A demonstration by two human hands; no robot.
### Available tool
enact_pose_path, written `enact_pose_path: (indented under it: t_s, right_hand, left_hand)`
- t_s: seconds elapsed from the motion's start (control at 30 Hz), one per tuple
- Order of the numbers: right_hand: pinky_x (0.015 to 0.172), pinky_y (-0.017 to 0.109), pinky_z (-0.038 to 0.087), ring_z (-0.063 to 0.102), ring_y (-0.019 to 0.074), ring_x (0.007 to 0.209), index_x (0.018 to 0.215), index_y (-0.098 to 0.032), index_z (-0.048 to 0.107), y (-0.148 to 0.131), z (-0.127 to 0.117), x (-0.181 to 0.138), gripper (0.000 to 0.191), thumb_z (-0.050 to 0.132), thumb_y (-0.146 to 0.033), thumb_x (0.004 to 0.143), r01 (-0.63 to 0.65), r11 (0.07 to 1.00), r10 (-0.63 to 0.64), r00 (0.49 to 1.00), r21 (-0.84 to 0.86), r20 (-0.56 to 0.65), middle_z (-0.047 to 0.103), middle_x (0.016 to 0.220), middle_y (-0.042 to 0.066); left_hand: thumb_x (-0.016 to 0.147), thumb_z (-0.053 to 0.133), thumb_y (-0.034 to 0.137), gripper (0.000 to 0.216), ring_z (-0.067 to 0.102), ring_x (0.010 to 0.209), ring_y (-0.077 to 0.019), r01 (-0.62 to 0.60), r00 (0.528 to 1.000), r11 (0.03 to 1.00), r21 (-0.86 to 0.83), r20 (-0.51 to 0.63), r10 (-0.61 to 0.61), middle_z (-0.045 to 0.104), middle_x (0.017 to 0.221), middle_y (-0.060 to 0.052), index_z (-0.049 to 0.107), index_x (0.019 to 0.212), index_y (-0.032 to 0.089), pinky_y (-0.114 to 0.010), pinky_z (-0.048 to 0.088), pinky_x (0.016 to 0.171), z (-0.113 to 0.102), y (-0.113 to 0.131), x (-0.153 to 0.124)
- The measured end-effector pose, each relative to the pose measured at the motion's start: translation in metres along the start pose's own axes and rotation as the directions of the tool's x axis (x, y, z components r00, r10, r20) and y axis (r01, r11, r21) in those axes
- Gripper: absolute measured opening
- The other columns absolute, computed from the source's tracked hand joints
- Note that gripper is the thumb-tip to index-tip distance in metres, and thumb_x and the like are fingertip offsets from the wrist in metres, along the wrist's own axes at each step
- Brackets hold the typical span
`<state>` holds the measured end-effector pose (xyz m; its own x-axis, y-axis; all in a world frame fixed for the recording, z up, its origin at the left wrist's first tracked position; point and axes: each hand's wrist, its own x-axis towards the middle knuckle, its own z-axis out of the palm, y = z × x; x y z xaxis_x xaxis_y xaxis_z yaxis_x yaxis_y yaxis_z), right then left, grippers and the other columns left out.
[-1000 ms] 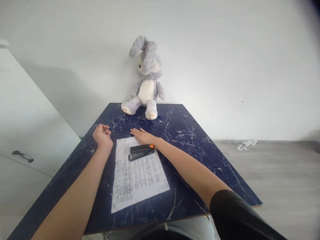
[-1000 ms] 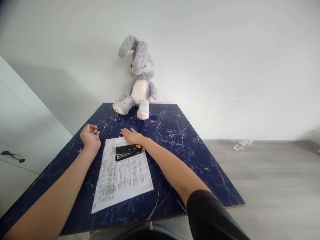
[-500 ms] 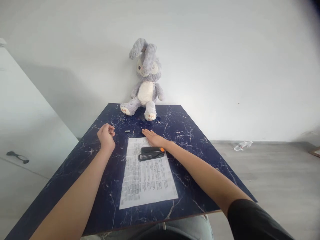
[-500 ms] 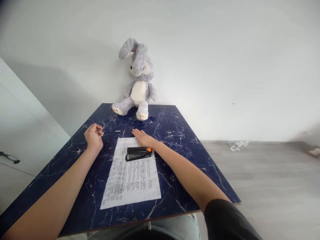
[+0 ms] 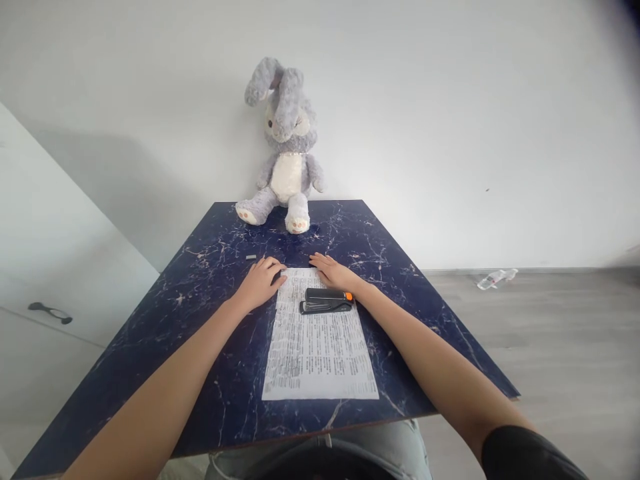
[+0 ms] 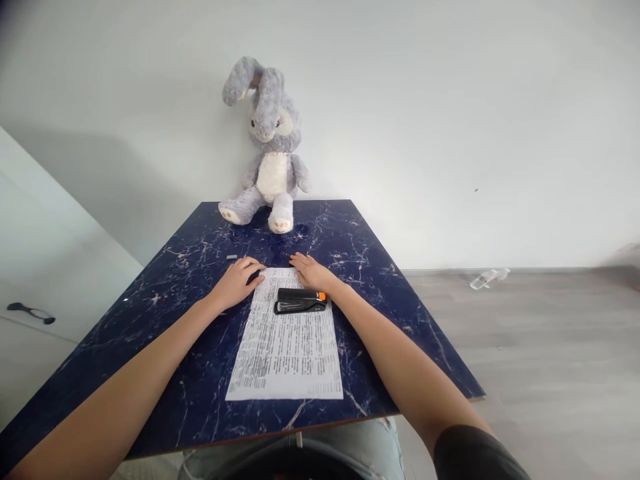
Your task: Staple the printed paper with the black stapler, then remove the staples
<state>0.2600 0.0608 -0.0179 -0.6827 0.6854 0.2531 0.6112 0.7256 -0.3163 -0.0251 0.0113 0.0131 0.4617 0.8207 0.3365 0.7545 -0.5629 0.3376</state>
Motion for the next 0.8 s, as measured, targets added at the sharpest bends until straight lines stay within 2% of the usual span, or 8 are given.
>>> enact_pose_path:
  t_s: [0.17, 0.23, 0.3, 0.37, 0.43, 0.57, 0.7, 0.8]
  right_hand:
    - [0.117, 0.055, 0.041, 0.053, 0.0307, 0.138, 0.135, -0.015, 0.063, -0.008, -0.009, -0.004, 0.041, 0.049, -0.013, 0.097, 0.054, 0.997, -0.048, 0.993, 0.052, -0.107, 0.061, 0.143, 0.017]
    - [0.107, 0.049, 0.048, 0.062, 0.0287, 0.117, 0.12, -0.016, 0.068, -0.015, -0.02, -0.007, 0.027, 0.049, -0.02, 0.101, 0.053, 0.993, -0.03, 0.976, 0.103, -0.215, 0.069, 0.122, 0.015]
    - [0.094, 0.041, 0.051, 0.063, 0.0247, 0.097, 0.103, -0.017, 0.069, -0.023, -0.034, -0.013, 0.028, 0.047, -0.033, 0.107, 0.051, 0.976, 0.01, 0.961, 0.214, -0.276, 0.07, 0.1, 0.011]
    - [0.087, 0.036, 0.05, 0.062, 0.0213, 0.088, 0.096, -0.017, 0.067, -0.033, -0.051, -0.02, 0.041, 0.041, -0.045, 0.11, 0.087, 0.928, -0.013, 0.979, 0.362, -0.201, 0.067, 0.094, 0.008]
    - [0.082, 0.032, 0.049, 0.061, 0.0194, 0.087, 0.099, -0.017, 0.066, -0.043, -0.066, -0.027, 0.046, 0.042, -0.054, 0.11, 0.124, 0.873, -0.123, 0.992, 0.471, -0.034, 0.067, 0.097, 0.006]
    - [0.07, 0.029, 0.045, 0.059, 0.0187, 0.081, 0.106, -0.019, 0.065, -0.064, -0.075, -0.033, 0.04, 0.076, -0.054, 0.09, 0.153, 0.91, -0.247, 0.947, 0.385, 0.207, 0.067, 0.097, 0.004]
    - [0.065, 0.029, 0.044, 0.058, 0.0167, 0.073, 0.097, -0.019, 0.065, -0.074, -0.071, -0.033, 0.015, 0.073, -0.03, 0.091, 0.175, 0.924, -0.254, 0.945, 0.34, 0.204, 0.065, 0.087, 0.002]
    - [0.065, 0.03, 0.047, 0.06, 0.0167, 0.072, 0.095, -0.019, 0.064, -0.065, -0.075, -0.034, 0.015, 0.071, -0.031, 0.092, 0.134, 0.878, -0.225, 0.963, 0.459, 0.15, 0.066, 0.084, 0.001]
  left_hand:
    - [0.101, 0.052, 0.034, 0.025, 0.058, 0.118, -0.0323, -0.007, 1.0, 1.0, 0.008, 0.017, 0.007, 0.065, 0.122, -0.01, 0.068, 0.116, 0.022, -0.057, 0.034, 0.115, -0.001, -0.001, 0.001]
    - [0.101, 0.051, 0.033, 0.022, 0.059, 0.118, -0.0312, -0.008, 1.0, 1.0, -0.021, 0.011, 0.008, 0.067, 0.119, -0.009, 0.067, 0.112, 0.022, -0.057, 0.032, 0.117, -0.001, 0.001, 0.001]
    - [0.101, 0.05, 0.033, 0.021, 0.06, 0.115, -0.03, -0.005, 1.0, 0.998, -0.065, 0.0, 0.005, 0.068, 0.116, -0.008, 0.066, 0.109, 0.023, -0.057, 0.031, 0.118, -0.001, 0.003, 0.002]
    - [0.101, 0.05, 0.034, 0.02, 0.063, 0.109, -0.0291, 0.008, 1.0, 0.994, -0.109, -0.007, -0.009, 0.07, 0.112, -0.008, 0.066, 0.108, 0.023, -0.055, 0.034, 0.115, -0.003, 0.005, 0.002]
    - [0.1, 0.051, 0.036, 0.019, 0.065, 0.102, -0.0277, 0.043, 0.999, 0.982, -0.184, -0.003, -0.044, 0.071, 0.107, -0.007, 0.064, 0.107, 0.024, -0.05, 0.042, 0.106, -0.005, 0.006, 0.001]
    - [0.096, 0.059, 0.041, 0.02, 0.068, 0.089, -0.0227, 0.137, 0.989, 0.895, -0.425, 0.01, -0.146, 0.07, 0.092, -0.003, 0.06, 0.106, 0.024, -0.037, 0.051, 0.087, -0.004, 0.005, 0.001]
    - [0.083, 0.075, 0.042, 0.036, 0.069, 0.089, -0.0188, 0.169, 0.967, 0.721, -0.672, -0.028, -0.252, 0.066, 0.105, -0.004, 0.058, 0.107, 0.022, -0.034, 0.054, 0.084, 0.002, 0.003, 0.003]
    - [0.074, 0.082, 0.038, 0.049, 0.069, 0.091, -0.018, 0.204, 0.946, 0.598, -0.775, -0.002, -0.325, 0.065, 0.107, -0.004, 0.059, 0.115, 0.022, -0.034, 0.055, 0.086, 0.002, 0.002, 0.003]
